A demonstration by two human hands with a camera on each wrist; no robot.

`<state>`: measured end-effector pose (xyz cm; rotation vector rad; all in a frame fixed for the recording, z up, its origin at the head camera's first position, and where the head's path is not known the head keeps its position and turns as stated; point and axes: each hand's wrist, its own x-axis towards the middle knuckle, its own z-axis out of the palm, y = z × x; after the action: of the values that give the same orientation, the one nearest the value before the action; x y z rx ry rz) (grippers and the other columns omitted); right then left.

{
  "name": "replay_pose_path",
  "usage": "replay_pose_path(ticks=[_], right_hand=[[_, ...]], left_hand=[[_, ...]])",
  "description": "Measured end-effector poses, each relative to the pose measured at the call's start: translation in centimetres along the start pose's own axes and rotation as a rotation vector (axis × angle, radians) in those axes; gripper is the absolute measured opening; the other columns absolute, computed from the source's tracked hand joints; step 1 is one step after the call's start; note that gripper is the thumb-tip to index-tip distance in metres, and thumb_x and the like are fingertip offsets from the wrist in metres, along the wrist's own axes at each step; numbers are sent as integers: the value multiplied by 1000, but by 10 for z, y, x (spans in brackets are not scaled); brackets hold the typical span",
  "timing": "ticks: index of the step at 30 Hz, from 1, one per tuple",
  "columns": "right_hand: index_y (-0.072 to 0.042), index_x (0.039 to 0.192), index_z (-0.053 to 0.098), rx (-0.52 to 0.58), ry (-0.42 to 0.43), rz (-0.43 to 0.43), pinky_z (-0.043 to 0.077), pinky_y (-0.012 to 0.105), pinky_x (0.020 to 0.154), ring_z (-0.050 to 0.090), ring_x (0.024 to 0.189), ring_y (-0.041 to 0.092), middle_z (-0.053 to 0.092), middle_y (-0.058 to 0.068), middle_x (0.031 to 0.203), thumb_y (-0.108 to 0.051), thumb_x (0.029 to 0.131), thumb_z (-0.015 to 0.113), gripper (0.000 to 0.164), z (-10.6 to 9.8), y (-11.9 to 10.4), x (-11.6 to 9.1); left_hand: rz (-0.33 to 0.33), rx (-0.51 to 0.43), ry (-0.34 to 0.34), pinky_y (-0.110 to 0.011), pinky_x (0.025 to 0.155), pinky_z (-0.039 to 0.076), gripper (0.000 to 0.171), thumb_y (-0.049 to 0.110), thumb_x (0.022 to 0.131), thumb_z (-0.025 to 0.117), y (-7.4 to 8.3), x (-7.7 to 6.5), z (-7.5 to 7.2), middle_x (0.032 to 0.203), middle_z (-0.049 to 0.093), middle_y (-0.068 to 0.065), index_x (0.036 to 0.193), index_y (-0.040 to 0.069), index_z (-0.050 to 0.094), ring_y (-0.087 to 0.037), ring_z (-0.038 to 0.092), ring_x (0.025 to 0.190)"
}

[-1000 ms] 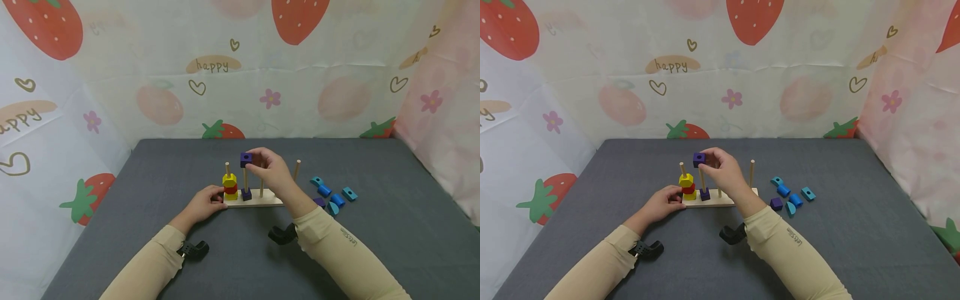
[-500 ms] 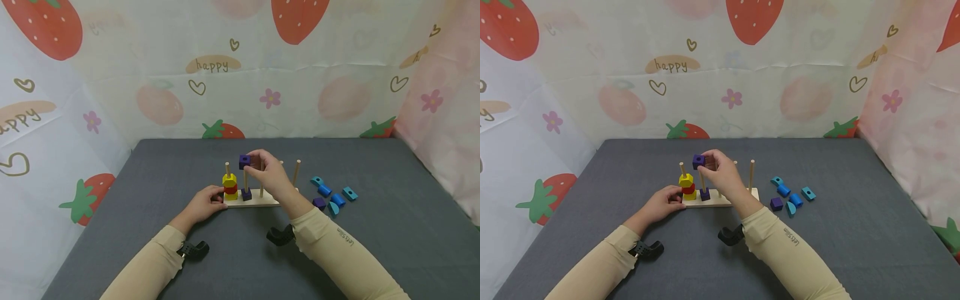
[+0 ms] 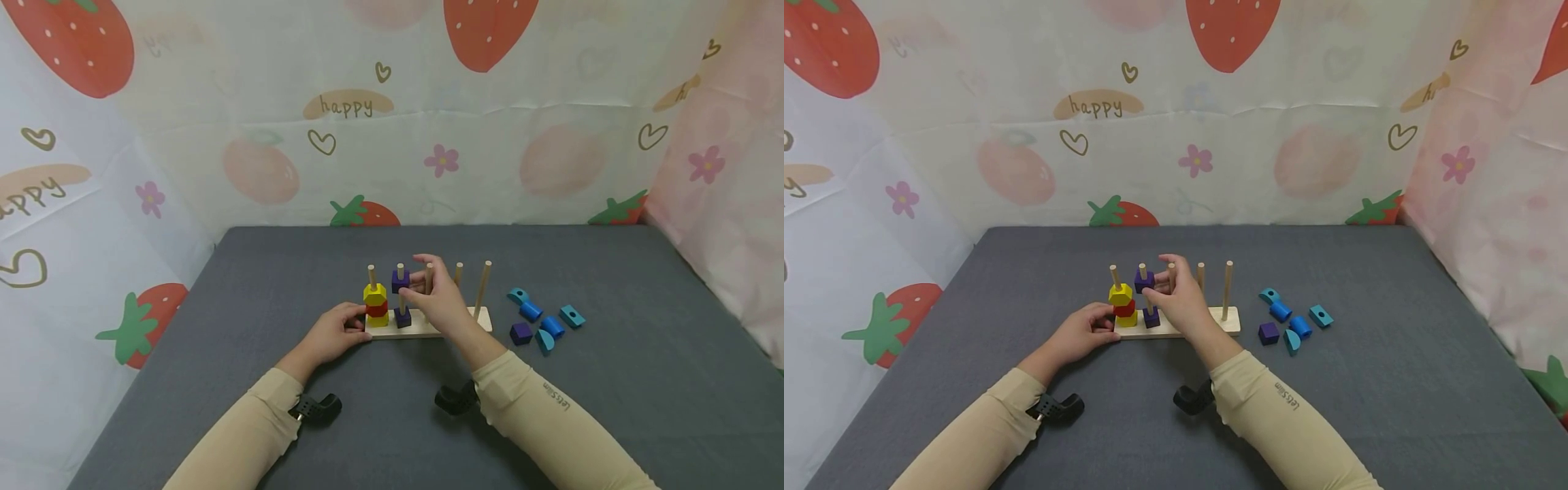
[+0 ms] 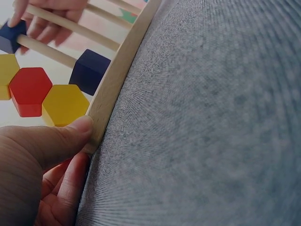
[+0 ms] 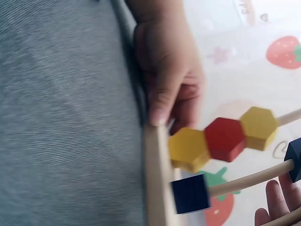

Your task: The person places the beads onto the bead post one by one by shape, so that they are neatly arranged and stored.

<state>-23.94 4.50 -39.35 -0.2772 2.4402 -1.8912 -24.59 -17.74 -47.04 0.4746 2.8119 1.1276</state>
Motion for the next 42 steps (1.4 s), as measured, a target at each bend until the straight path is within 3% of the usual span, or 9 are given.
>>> replay_pose_path(ticks=[5,12,21,32,42], right_hand=[[-12,128,43,-13,12,50,46,38,88,59,98,24,59,11,106,-11,82,69,53,5,13,-1],[-9,104,55,-34,30,123,44,42,86,59,98,22,62,7,102,-13,79,72,30,9,28,-2],[-9,100,57,-92,42,154,46,41,85,58,97,23,62,8,101,-12,78,72,27,13,39,-4],[-9,104,58,-75,37,160,46,40,87,59,96,23,61,8,102,-9,79,71,28,13,38,-5],[-7,127,50,-33,-23,91,42,43,92,53,113,28,58,12,121,-10,85,64,45,0,33,-15]], left_hand=[[5,-2,2,-31,78,47,53,23,78,73,0,0,0,106,57,0,125,6,56,-11,53,85],[13,-1,7,-30,77,47,53,23,78,73,-1,0,0,106,57,0,125,6,56,-10,54,85],[8,-7,9,-31,78,47,53,23,78,73,1,-1,0,107,56,0,125,5,55,-10,54,85],[5,-1,14,-30,77,46,52,21,79,73,1,-2,0,108,56,-1,125,5,56,-11,54,85],[20,-3,21,-28,74,46,51,20,78,73,1,-1,0,108,57,-2,124,5,56,-10,54,84]])
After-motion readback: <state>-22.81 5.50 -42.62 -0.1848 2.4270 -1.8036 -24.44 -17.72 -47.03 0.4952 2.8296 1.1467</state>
